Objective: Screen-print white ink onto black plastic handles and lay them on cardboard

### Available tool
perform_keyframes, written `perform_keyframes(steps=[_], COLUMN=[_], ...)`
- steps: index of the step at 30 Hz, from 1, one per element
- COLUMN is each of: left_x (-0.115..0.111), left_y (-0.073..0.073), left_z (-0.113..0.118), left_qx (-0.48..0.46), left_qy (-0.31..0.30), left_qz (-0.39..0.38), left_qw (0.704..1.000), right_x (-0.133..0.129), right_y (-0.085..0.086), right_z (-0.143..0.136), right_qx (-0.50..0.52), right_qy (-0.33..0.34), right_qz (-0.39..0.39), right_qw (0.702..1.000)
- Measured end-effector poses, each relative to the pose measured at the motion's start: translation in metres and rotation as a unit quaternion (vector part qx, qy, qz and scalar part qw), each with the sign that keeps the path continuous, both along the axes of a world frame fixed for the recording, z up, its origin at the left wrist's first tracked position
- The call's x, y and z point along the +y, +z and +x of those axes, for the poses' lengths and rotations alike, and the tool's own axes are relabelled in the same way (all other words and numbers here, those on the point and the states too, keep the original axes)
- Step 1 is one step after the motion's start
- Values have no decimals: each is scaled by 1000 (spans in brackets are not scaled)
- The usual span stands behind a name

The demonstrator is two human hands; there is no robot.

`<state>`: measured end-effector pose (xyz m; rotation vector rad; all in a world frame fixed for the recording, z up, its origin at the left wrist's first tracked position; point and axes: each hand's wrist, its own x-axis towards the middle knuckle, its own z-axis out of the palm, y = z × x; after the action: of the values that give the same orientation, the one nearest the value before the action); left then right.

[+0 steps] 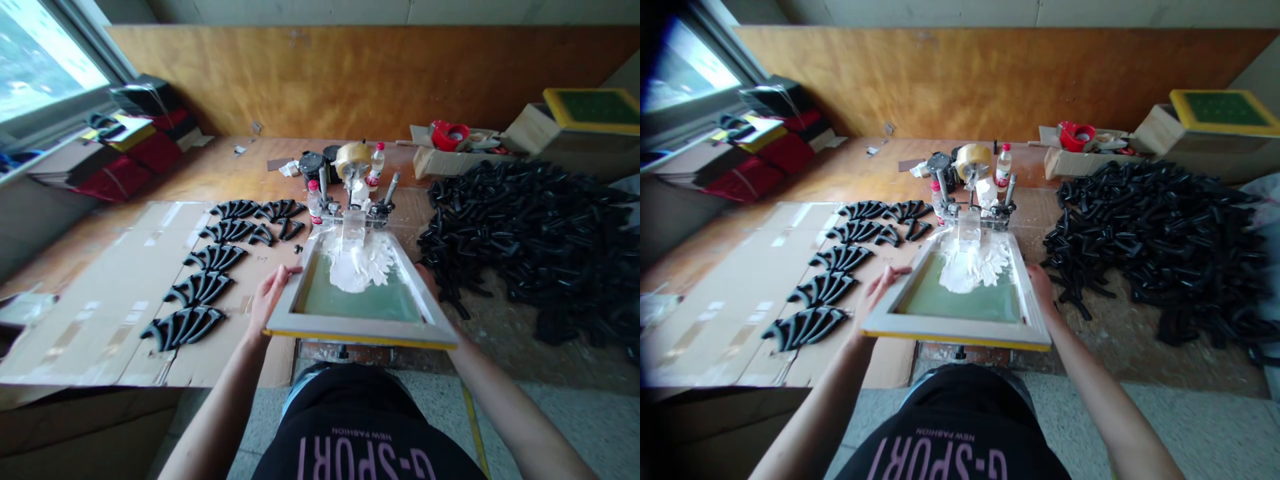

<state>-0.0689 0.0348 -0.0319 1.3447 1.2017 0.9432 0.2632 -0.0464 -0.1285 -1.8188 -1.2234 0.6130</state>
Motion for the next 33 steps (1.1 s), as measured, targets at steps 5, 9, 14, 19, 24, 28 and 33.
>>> perform_keyframes(steps=[5, 9, 14, 19, 24, 28, 33], left_x=[-21, -18, -16, -16, -14, -14, -15], left_y=[-82, -122, -130, -136, -142, -139, -135], left_z=[-17, -12, -14, -18, -19, -20, -20], left_qx=[28, 60, 61, 47, 50, 54, 42], left_qy=[-48, -42, -43, -48, -43, -38, -40], left_qz=[-128, -116, -125, -130, -122, -119, -130], left_qw=[990, 991, 989, 989, 990, 991, 990], right_x=[53, 89, 78, 25, 16, 24, 3], right_y=[40, 52, 37, 29, 34, 27, 15], right_z=[-14, -64, -87, -83, -71, -78, -85], right_qx=[-232, -327, -395, -430, -382, -395, -391], right_qy=[30, 178, 248, 392, 463, 359, 398], right_qz=[120, 27, -73, -1, 30, 48, 92], right_qw=[965, 928, 882, 814, 800, 844, 825])
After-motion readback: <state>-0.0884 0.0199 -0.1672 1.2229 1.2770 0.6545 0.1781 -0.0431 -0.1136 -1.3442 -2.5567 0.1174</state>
